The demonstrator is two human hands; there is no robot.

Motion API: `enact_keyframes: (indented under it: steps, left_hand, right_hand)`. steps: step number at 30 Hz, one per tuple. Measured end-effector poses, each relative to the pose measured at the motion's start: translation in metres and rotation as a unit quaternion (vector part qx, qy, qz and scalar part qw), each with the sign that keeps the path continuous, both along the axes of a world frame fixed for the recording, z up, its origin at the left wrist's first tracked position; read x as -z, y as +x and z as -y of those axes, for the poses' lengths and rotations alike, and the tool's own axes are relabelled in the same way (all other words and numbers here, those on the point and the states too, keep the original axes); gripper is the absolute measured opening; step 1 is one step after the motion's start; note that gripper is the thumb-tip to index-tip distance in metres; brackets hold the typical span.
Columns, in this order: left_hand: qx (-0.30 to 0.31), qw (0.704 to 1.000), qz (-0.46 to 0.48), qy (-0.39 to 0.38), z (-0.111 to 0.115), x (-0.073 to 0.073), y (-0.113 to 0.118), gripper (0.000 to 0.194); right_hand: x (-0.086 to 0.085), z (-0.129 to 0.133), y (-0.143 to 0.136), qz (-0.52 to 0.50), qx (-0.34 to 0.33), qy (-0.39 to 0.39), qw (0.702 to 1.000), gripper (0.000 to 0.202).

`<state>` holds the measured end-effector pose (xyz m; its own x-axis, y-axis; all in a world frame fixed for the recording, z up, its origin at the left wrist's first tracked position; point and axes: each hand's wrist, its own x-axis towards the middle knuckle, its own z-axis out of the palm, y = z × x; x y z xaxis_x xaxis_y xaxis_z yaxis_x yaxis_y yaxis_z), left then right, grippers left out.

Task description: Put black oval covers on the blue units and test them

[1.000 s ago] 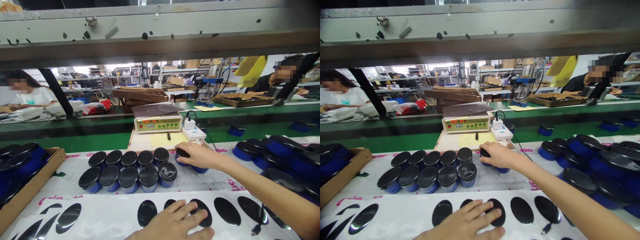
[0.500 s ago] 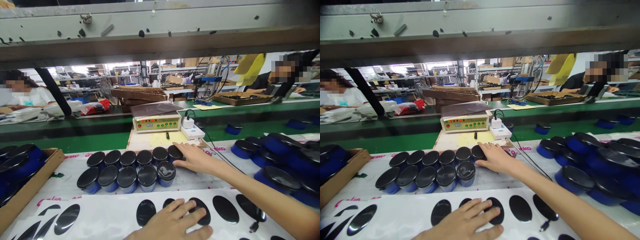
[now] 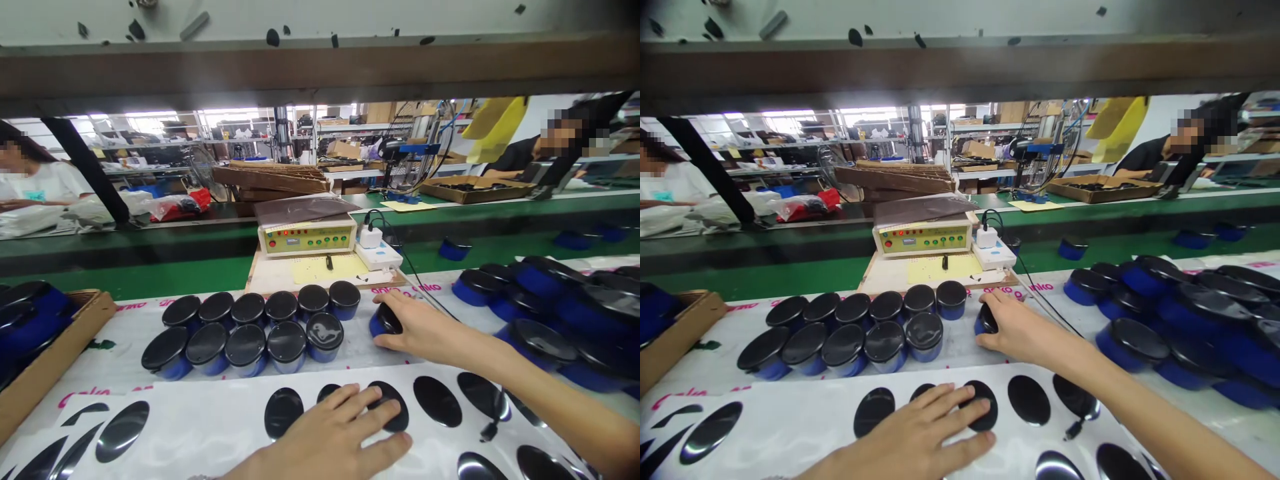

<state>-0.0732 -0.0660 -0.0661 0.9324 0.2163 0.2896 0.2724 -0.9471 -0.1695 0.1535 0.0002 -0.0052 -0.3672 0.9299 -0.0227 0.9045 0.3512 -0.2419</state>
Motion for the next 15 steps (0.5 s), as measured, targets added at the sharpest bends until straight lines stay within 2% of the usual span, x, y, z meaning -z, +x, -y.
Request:
enact_keyframes:
  steps: [6, 11, 13, 15]
  left_hand:
    - [0.006, 1.000, -0.009, -0.003, -0.001, -0.002, 0.001, 0.044]
    - [0.008, 0.998, 0.032, 0.051, -0.003, 0.008, 0.006, 0.035]
    - [0.014, 0.995, 0.057, 0.080, -0.005, 0.013, 0.008, 0.033]
    - [0.021, 0.992, 0.073, 0.105, -0.008, 0.015, 0.008, 0.033]
  right_hand:
    - [0.002, 0.015, -0.024, -0.038, -0.023, 0.018, 0.999, 0.044]
    - [0.003, 0.026, -0.039, -0.016, -0.012, 0.027, 0.999, 0.033]
    - [-0.006, 0.025, -0.035, -0.002, -0.024, 0.011, 1.000, 0.038]
    - [-0.025, 0.013, -0.022, 0.005, -0.025, 0.002, 1.000, 0.045]
